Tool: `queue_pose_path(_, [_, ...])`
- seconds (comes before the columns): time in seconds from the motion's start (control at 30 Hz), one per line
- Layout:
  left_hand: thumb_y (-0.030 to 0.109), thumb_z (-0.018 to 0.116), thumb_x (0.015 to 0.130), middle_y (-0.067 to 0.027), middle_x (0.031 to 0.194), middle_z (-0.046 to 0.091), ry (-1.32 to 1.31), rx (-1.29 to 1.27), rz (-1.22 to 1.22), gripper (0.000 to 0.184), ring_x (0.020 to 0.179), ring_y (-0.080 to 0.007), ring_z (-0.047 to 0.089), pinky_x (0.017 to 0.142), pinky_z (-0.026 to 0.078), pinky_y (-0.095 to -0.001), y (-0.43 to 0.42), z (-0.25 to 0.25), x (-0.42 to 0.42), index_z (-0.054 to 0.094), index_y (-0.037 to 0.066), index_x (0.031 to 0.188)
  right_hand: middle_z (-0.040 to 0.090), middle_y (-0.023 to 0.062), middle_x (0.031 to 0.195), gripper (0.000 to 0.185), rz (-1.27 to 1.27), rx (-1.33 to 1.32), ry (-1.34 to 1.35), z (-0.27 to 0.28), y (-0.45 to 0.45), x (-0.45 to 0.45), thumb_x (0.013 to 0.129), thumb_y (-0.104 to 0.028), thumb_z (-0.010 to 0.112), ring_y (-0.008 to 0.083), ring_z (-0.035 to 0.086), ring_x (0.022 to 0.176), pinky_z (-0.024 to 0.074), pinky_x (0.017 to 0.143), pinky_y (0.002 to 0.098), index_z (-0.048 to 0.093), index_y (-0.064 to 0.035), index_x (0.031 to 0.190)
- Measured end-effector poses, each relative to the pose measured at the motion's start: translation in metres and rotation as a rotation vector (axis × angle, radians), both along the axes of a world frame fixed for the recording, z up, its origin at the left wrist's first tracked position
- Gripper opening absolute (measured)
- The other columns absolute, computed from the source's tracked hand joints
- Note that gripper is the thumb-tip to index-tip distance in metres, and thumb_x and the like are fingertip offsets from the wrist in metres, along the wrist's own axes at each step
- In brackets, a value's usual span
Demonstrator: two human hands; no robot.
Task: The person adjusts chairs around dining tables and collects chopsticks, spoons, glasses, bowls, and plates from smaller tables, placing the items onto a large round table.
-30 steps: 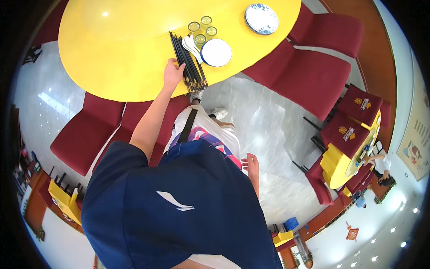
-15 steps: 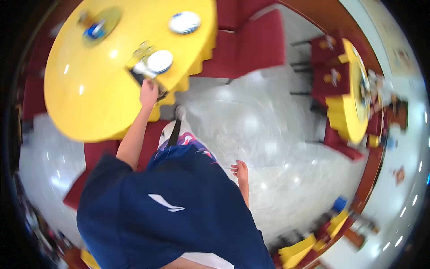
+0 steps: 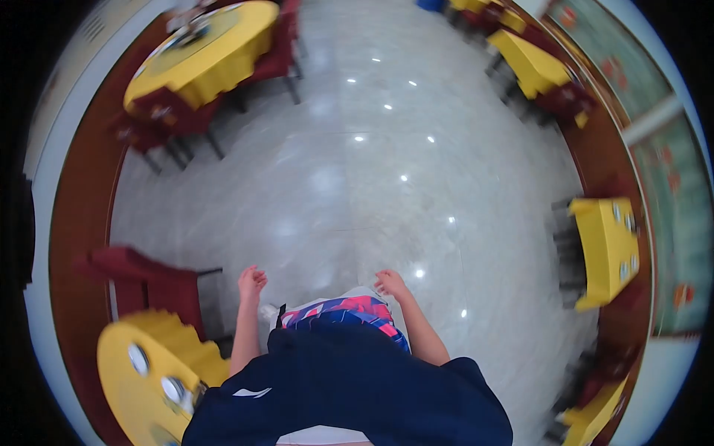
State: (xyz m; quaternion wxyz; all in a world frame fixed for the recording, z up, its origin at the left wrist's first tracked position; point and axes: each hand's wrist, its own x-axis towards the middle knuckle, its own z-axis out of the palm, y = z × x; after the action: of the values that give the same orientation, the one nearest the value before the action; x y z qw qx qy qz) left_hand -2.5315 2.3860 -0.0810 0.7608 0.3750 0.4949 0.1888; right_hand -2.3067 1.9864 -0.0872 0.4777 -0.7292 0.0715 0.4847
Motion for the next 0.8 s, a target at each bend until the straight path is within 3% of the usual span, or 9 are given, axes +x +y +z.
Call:
queue_pose_path(0.13, [0.025, 0.053, 0.094, -0.0114, 0.089, 0.065, -0.019, -0.077, -0.474, 0.028, 0.075, -0.0179, 0.063, 0.068, 0.053, -0.0324, -0.074, 0.032, 0.143, 0.054, 0.006, 0.114, 0.067, 0.0087, 0.09, 0.033, -0.282, 0.122, -0.057, 0.039, -0.043, 0.045, 0.094, -0.033, 0.052, 0.0139, 0.062, 0.067, 0.0469, 0.056, 0.0266, 0.057, -0.0089, 0.115])
queue_pose_path(0.2, [0.028, 0.051, 0.095, -0.0114, 0.093, 0.066, 0.103, 0.064, -0.908, 0.032, 0.079, -0.0173, 0.063, 0.071, 0.052, -0.0326, -0.098, 0.08, 0.2, 0.054, 0.006, 0.117, 0.067, 0.0079, 0.089, 0.032, -0.394, 0.265, -0.084, 0.055, -0.055, 0.056, 0.094, -0.032, 0.051, 0.0127, 0.062, 0.068, 0.047, 0.058, 0.0262, 0.057, -0.0091, 0.115])
queue_pose_path(0.27, [0.029, 0.049, 0.096, -0.0116, 0.095, 0.067, 0.154, 0.185, -1.089, 0.033, 0.079, -0.0167, 0.064, 0.072, 0.052, -0.0314, -0.11, 0.081, 0.249, 0.054, 0.005, 0.118, 0.067, 0.0075, 0.089, 0.031, -0.496, 0.295, -0.087, 0.068, -0.066, 0.067, 0.094, -0.031, 0.051, 0.012, 0.061, 0.068, 0.0468, 0.058, 0.0258, 0.058, -0.0091, 0.115])
queue_pose_path(0.37, [0.028, 0.051, 0.094, -0.0103, 0.092, 0.068, 0.213, 0.383, -1.229, 0.03, 0.076, -0.0158, 0.064, 0.069, 0.051, -0.0299, -0.142, 0.076, 0.322, 0.057, 0.007, 0.115, 0.067, 0.007, 0.089, 0.029, -0.608, 0.281, -0.117, 0.092, -0.097, 0.083, 0.095, -0.028, 0.05, 0.0113, 0.061, 0.067, 0.0466, 0.058, 0.0249, 0.058, -0.0086, 0.114])
queue_pose_path(0.43, [0.028, 0.053, 0.093, -0.0115, 0.091, 0.068, 0.326, 0.309, -1.209, 0.031, 0.076, -0.0164, 0.065, 0.068, 0.052, -0.0304, -0.154, 0.071, 0.361, 0.057, 0.006, 0.115, 0.067, 0.0069, 0.089, 0.028, -0.67, 0.25, -0.158, 0.112, -0.105, 0.093, 0.095, -0.027, 0.049, 0.0112, 0.06, 0.067, 0.0466, 0.058, 0.0245, 0.058, -0.0081, 0.113])
queue_pose_path(0.57, [0.027, 0.055, 0.092, -0.0157, 0.092, 0.067, 0.248, 0.109, -1.278, 0.033, 0.075, -0.0182, 0.065, 0.068, 0.055, -0.03, -0.204, 0.045, 0.446, 0.056, 0.003, 0.114, 0.066, 0.0056, 0.087, 0.027, -0.746, 0.431, -0.224, 0.132, -0.131, 0.132, 0.094, -0.028, 0.051, 0.0104, 0.06, 0.068, 0.0459, 0.058, 0.0238, 0.059, -0.0075, 0.111])
queue_pose_path(0.67, [0.025, 0.054, 0.092, -0.0184, 0.095, 0.065, 0.181, 0.065, -1.343, 0.036, 0.074, -0.0194, 0.064, 0.067, 0.055, -0.0316, -0.253, 0.041, 0.522, 0.053, 0.002, 0.119, 0.066, 0.0048, 0.086, 0.029, -0.77, 0.488, -0.218, 0.11, -0.144, 0.195, 0.094, -0.03, 0.052, 0.0098, 0.06, 0.068, 0.0454, 0.057, 0.0241, 0.059, -0.0076, 0.111])
queue_pose_path(0.8, [0.026, 0.056, 0.091, -0.0158, 0.093, 0.066, 0.026, 0.038, -1.306, 0.035, 0.074, -0.0178, 0.063, 0.066, 0.054, -0.0303, -0.305, 0.035, 0.622, 0.054, 0.003, 0.117, 0.067, 0.0066, 0.089, 0.032, -0.62, 0.261, -0.143, 0.113, -0.184, 0.286, 0.093, -0.031, 0.053, 0.0115, 0.06, 0.067, 0.0461, 0.058, 0.025, 0.058, -0.0065, 0.113])
